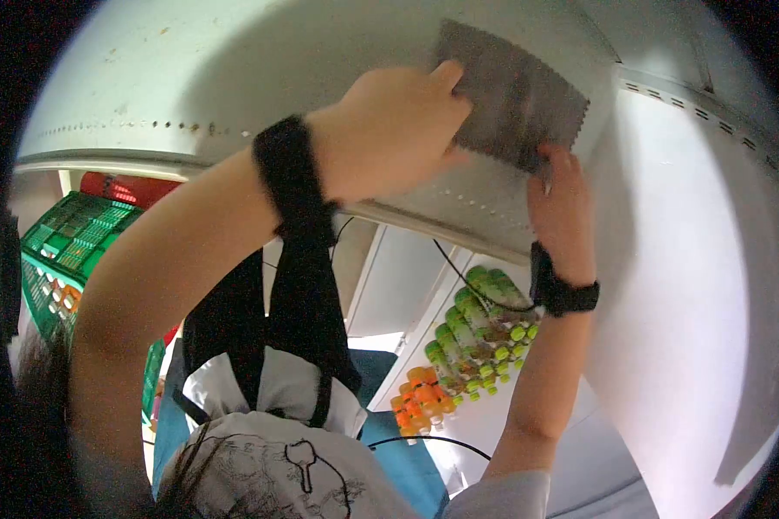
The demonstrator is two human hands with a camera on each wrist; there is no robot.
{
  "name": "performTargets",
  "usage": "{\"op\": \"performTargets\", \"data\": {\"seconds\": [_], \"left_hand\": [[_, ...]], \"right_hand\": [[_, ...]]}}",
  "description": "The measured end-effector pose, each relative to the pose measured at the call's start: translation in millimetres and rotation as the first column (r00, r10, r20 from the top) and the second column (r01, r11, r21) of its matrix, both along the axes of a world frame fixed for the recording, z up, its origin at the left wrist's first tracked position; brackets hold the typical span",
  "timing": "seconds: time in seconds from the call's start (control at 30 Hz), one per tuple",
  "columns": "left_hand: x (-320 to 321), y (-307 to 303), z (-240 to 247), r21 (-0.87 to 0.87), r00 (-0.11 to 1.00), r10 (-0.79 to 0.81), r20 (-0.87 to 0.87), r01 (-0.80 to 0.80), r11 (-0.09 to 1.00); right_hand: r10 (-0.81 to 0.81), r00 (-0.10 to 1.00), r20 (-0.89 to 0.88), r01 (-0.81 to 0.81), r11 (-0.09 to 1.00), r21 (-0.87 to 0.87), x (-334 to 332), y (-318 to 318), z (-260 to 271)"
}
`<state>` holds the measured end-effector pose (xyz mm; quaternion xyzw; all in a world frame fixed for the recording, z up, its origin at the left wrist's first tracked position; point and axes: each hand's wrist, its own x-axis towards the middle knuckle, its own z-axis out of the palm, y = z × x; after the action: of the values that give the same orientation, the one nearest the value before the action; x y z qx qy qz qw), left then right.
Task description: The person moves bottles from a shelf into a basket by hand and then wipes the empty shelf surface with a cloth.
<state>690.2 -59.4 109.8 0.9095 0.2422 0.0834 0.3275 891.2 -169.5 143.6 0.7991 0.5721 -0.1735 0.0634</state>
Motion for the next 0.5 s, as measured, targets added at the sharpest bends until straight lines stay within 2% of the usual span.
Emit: {"op": "performTargets", "data": {"seconds": [0.07, 0.1, 0.2, 0.27, 0.33, 0.43, 0.5], "left_hand": [[-29.4, -11.7, 1.4, -0.002, 0.998, -0.058, 0.019, 0.058, 0.998], [-41.3, -17.0, 3.1, -0.039, 0.996, -0.08, -0.045, 0.078, 0.996], [-69.4, -30.6, 10.5, -0.114, 0.987, -0.118, -0.108, 0.105, 0.988], [-76.5, -40.3, 14.0, -0.165, 0.985, -0.137, -0.104, 0.118, 0.979], [-86.0, -42.5, 15.6, -0.167, 0.99, -0.099, -0.099, 0.081, 0.983], [-93.2, -44.8, 11.4, -0.141, 0.999, -0.008, -0.047, 0.001, 0.99], [-93.2, -45.3, 8.7, -0.13, 0.998, 0.016, -0.064, -0.024, 0.991]], "right_hand": [[0.008, 1.0, -0.026, -0.007, 0.999, 0.045, -35.2, -19.2, 5.9], [-0.006, 1.0, -0.031, 0.008, 0.998, 0.055, -49.4, -26.6, 7.0], [-0.061, 0.998, 0.011, 0.061, 0.998, -0.026, -82.2, -42.7, 6.8], [-0.061, 0.998, 0.028, 0.061, 0.998, 0.001, -95.1, -48.7, 10.1], [-0.057, 0.997, 0.056, 0.057, 0.998, -0.007, -96.8, -47.3, 8.5], [-0.106, 0.994, -0.024, 0.105, 0.994, -0.039, -99.4, -44.8, 7.4], [-0.048, 0.998, -0.03, 0.047, 0.998, -0.033, -98.0, -38.2, 7.6]]}}
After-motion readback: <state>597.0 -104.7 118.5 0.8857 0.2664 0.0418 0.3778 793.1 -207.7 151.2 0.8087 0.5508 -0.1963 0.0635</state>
